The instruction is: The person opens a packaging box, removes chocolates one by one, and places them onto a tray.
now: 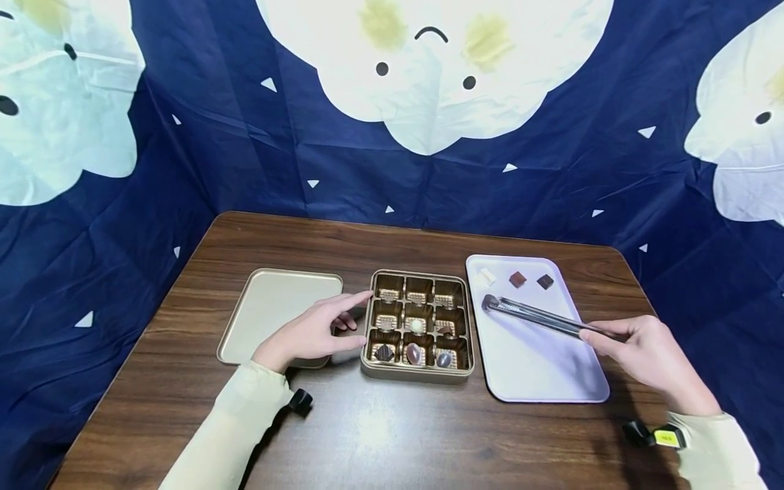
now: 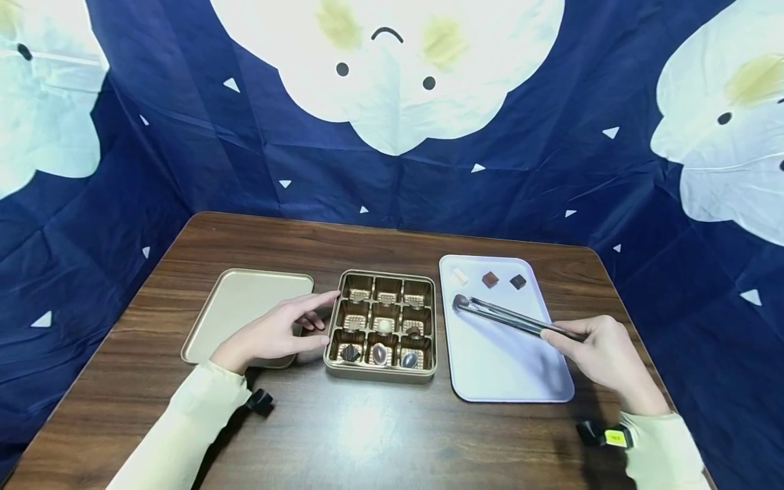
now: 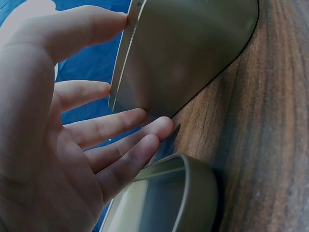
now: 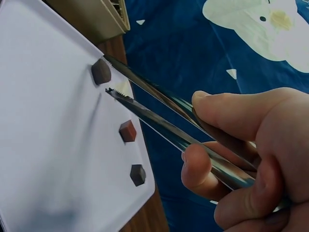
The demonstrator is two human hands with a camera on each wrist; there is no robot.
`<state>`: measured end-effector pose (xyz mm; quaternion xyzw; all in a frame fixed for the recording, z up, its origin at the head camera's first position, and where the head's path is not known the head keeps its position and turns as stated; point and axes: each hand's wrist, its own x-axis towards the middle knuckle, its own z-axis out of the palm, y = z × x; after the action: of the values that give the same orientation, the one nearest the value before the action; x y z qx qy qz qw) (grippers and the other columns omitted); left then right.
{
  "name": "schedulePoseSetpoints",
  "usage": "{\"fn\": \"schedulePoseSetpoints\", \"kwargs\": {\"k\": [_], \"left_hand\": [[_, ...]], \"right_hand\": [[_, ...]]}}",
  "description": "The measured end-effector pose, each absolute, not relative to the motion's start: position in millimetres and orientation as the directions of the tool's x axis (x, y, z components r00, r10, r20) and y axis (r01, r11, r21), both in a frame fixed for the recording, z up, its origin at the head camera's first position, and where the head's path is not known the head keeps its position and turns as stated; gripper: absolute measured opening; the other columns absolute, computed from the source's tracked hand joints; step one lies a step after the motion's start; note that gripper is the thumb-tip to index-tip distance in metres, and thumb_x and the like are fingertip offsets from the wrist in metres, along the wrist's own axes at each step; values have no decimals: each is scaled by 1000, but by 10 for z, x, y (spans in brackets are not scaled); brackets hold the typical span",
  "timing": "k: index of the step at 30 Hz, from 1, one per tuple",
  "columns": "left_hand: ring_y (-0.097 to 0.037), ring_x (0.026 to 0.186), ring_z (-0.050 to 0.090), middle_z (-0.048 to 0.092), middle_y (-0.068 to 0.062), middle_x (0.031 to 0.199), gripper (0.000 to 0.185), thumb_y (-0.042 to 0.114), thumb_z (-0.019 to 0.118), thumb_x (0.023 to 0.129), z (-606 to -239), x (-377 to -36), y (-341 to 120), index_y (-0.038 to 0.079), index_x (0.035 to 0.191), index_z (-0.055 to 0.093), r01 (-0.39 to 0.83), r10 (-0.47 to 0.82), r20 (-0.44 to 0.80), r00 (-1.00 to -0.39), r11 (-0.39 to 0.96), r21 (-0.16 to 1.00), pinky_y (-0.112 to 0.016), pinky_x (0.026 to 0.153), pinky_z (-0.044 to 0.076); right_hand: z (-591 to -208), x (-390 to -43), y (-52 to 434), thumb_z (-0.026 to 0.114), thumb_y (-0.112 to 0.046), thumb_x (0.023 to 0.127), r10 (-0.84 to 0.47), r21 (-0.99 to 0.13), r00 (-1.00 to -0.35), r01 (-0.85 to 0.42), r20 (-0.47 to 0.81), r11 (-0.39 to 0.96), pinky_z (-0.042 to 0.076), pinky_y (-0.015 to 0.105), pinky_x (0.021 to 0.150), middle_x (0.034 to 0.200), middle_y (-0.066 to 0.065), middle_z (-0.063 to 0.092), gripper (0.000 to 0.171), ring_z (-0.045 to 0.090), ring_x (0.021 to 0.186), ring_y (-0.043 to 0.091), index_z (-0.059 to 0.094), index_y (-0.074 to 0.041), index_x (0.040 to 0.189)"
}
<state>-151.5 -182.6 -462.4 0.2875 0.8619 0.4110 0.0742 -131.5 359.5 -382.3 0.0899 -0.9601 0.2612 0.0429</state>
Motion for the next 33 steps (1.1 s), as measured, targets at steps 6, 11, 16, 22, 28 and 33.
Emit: {"fn": "schedulePoseSetpoints", "kwargs": {"k": [6, 11, 16, 22, 28, 33], "left_hand": [[-18, 99, 70, 52, -9, 154, 87, 27, 82, 92, -4603, -1553, -1849, 11, 165, 36, 442, 566, 102, -818, 505, 742, -33, 94, 60], [-17, 99, 69, 53, -9, 153, 87, 28, 82, 93, -4582, -1559, -1848, 11, 165, 36, 439, 566, 94, -819, 512, 738, -33, 94, 60], [-17, 99, 69, 53, -9, 153, 87, 29, 81, 93, -4585, -1552, -1837, 12, 165, 36, 446, 566, 103, -818, 510, 736, -33, 93, 60], [-18, 98, 70, 55, -10, 151, 87, 27, 82, 92, -4600, -1542, -1826, 11, 164, 36, 443, 565, 108, -818, 498, 745, -34, 92, 60], [-17, 98, 69, 55, -9, 150, 87, 28, 82, 92, -4617, -1535, -1821, 11, 164, 36, 445, 562, 114, -819, 498, 744, -33, 92, 60], [-15, 97, 69, 56, -9, 149, 88, 29, 83, 92, -4646, -1530, -1829, 13, 165, 36, 441, 559, 111, -822, 501, 745, -32, 92, 60]], "right_hand": [[-3740, -1252, 3620, 85, -23, 89, -143, -492, -967, -232, 211, 839, 38, 21, 47, 76, -9, 77, 22, 49, 55, 0, 85, -6, 103], [-3650, -1197, 3498, 87, -21, 87, -151, -504, -952, -270, 265, 820, 42, 15, 51, 84, -18, 76, 19, 52, 58, -4, 86, -8, 102], [-3597, -1176, 3307, 88, -17, 86, -180, -541, -938, -320, 297, 777, 33, 22, 38, 82, -24, 73, 18, 37, 43, -5, 86, -12, 103], [-3590, -1182, 3093, 90, -12, 84, -225, -572, -923, -371, 311, 731, 28, 22, 33, 77, -3, 74, 20, 30, 40, -6, 85, -10, 103], [-3608, -1237, 2931, 90, -6, 80, -342, -551, -874, -484, 346, 679, 31, 18, 36, 66, -10, 65, 22, 38, 45, -5, 85, -9, 102], [-3609, -1292, 2820, 91, -6, 79, -409, -524, -843, -538, 351, 660, 31, 16, 37, 67, -15, 65, 23, 39, 47, -7, 85, -8, 101]]}}
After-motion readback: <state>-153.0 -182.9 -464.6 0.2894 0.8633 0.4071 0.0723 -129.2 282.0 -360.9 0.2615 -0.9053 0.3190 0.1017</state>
